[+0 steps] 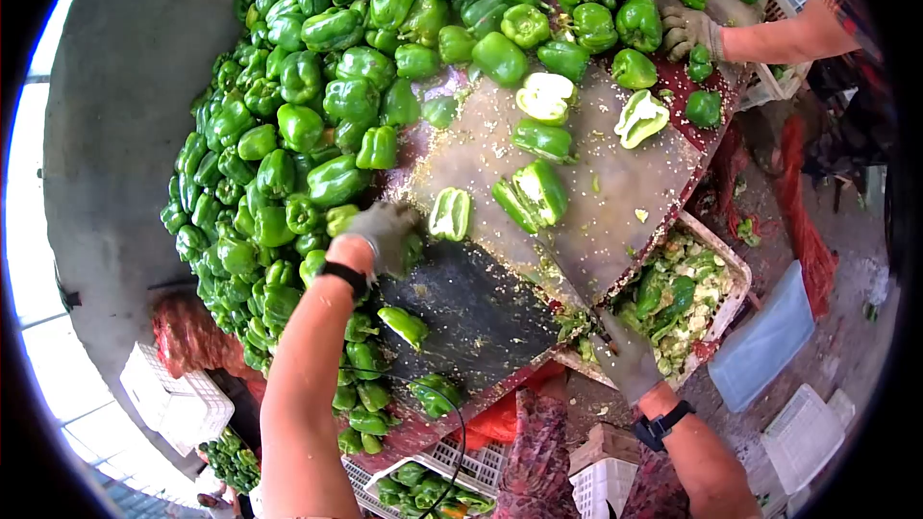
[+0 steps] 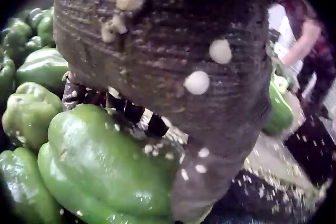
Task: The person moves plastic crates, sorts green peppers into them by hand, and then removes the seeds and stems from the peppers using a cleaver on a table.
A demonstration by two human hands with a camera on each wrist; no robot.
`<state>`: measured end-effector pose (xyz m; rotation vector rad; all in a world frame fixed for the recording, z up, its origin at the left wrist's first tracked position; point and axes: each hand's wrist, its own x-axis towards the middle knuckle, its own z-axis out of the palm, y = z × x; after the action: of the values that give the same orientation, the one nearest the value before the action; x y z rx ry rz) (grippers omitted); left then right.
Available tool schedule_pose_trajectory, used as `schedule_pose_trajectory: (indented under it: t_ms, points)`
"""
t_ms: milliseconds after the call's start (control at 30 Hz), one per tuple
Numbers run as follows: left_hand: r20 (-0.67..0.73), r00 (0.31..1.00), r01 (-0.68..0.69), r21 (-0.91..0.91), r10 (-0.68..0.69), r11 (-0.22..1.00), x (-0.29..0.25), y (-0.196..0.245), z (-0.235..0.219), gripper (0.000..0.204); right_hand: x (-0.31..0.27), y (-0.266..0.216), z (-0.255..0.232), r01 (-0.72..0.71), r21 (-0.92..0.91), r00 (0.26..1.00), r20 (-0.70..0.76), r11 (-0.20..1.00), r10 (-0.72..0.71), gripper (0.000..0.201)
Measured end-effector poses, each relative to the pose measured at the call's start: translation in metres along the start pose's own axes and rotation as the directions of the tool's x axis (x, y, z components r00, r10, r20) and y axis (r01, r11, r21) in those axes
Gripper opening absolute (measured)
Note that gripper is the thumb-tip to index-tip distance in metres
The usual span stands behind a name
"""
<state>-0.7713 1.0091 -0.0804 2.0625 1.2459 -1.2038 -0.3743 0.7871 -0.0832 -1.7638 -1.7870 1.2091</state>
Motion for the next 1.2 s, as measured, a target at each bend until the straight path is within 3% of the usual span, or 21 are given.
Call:
schedule_pose_trajectory:
  t_ms: [67, 100, 133, 233, 333, 433, 500, 533, 567, 600, 633, 700, 733, 767, 833, 933, 1033, 1067, 1167, 1200]
  points:
    - [-0.090, 0.994, -0.041, 0.202, 0.060, 0.979, -0.021, 0.025, 0.019, 0.096, 0.015, -0.011, -0.004, -0.012, -0.035, 0.999, 0.038, 0.999, 0.014, 0.048]
    - [-0.182, 0.979, -0.042, 0.253, 0.090, 0.967, -0.024, 0.028, 0.036, 0.084, 0.027, -0.022, -0.012, -0.048, -0.055, 0.995, 0.088, 0.997, 0.052, 0.048]
    - [-0.168, 0.981, -0.051, 0.273, 0.100, 0.961, -0.027, 0.034, 0.043, 0.078, 0.038, -0.029, -0.018, -0.080, -0.078, 0.987, 0.135, 0.994, 0.090, 0.048]
    - [-0.120, 0.989, -0.056, 0.267, 0.091, 0.962, -0.046, 0.058, 0.031, 0.063, 0.067, -0.028, -0.015, -0.012, -0.062, 0.999, 0.052, 0.998, 0.015, 0.047]
    - [-0.054, 0.997, 0.056, 0.002, -0.055, 0.998, -0.052, 0.060, 0.031, 0.076, 0.076, -0.040, -0.020, 0.003, -0.032, 0.999, 0.047, 0.999, -0.001, 0.048]
    - [0.000, 0.976, 0.204, -0.360, -0.219, 0.910, -0.067, 0.064, 0.043, 0.090, 0.062, -0.047, -0.021, -0.060, 0.039, 0.996, 0.065, 0.997, 0.057, 0.049]
    - [-0.020, 0.958, 0.217, -0.599, -0.285, 0.771, -0.067, 0.075, 0.076, 0.099, 0.044, -0.052, -0.021, -0.109, 0.126, 0.992, 0.074, 0.986, 0.100, 0.049]
    - [-0.073, 0.947, 0.184, -0.674, -0.312, 0.716, -0.058, 0.081, 0.110, 0.099, 0.033, -0.031, -0.005, -0.054, 0.071, 0.998, 0.044, 0.996, 0.051, 0.048]
    - [-0.041, 0.947, 0.104, -0.899, -0.319, 0.424, -0.053, 0.095, 0.143, 0.096, 0.026, -0.036, -0.008, -0.088, 0.043, 0.993, 0.084, 0.995, 0.085, 0.048]
    - [-0.009, 0.945, 0.015, -0.997, -0.326, 0.071, -0.048, 0.108, 0.176, 0.093, 0.019, -0.044, -0.013, -0.123, 0.013, 0.985, 0.124, 0.992, 0.121, 0.048]
    - [-0.012, 0.918, -0.024, -0.999, -0.397, -0.024, -0.043, 0.132, 0.192, 0.090, 0.011, -0.048, -0.015, -0.158, -0.021, 0.973, 0.166, 0.987, 0.159, 0.048]
    - [0.033, 0.807, -0.041, -0.993, -0.590, -0.111, -0.085, 0.176, 0.127, 0.085, -0.006, -0.036, -0.004, -0.142, 0.055, 0.983, 0.129, 0.988, 0.134, 0.048]
    - [-0.086, 0.670, 0.004, -0.993, -0.737, 0.119, -0.065, 0.190, 0.161, 0.084, -0.012, -0.039, -0.004, -0.164, 0.047, 0.978, 0.140, 0.985, 0.156, 0.048]
    - [-0.015, 0.607, -0.014, -1.000, -0.795, 0.008, -0.060, 0.205, 0.161, 0.084, -0.016, -0.038, -0.004, -0.186, 0.038, 0.973, 0.149, 0.982, 0.178, 0.048]
    - [-0.007, 0.479, -0.289, -0.945, -0.878, -0.150, -0.043, 0.230, 0.177, 0.085, -0.025, -0.033, -0.005, -0.166, 0.013, 0.973, 0.165, 0.986, 0.162, 0.046]
    - [-0.018, 0.422, -0.355, -0.923, -0.906, -0.147, -0.033, 0.248, 0.185, 0.080, -0.032, -0.027, -0.005, -0.116, 0.045, 0.981, 0.159, 0.992, 0.108, 0.046]
    - [0.065, 0.540, -0.359, -0.884, -0.839, -0.300, -0.032, 0.241, 0.179, 0.072, -0.031, -0.021, -0.006, -0.046, 0.096, 0.990, 0.134, 0.994, 0.033, 0.046]
    - [0.083, 0.578, -0.472, -0.777, -0.812, -0.416, -0.034, 0.241, 0.174, 0.061, -0.029, -0.025, -0.011, -0.043, 0.091, 0.989, 0.142, 0.995, 0.030, 0.046]
    - [0.084, 0.807, -0.484, -0.475, -0.585, -0.735, -0.068, 0.239, 0.133, 0.054, -0.021, -0.046, -0.036, 0.033, 0.067, 0.993, 0.107, 0.997, -0.040, 0.047]
    - [0.018, 0.761, -0.598, -0.369, -0.648, -0.712, -0.058, 0.247, 0.133, 0.047, -0.017, -0.057, -0.048, 0.072, 0.055, 0.993, 0.085, 0.996, -0.077, 0.047]
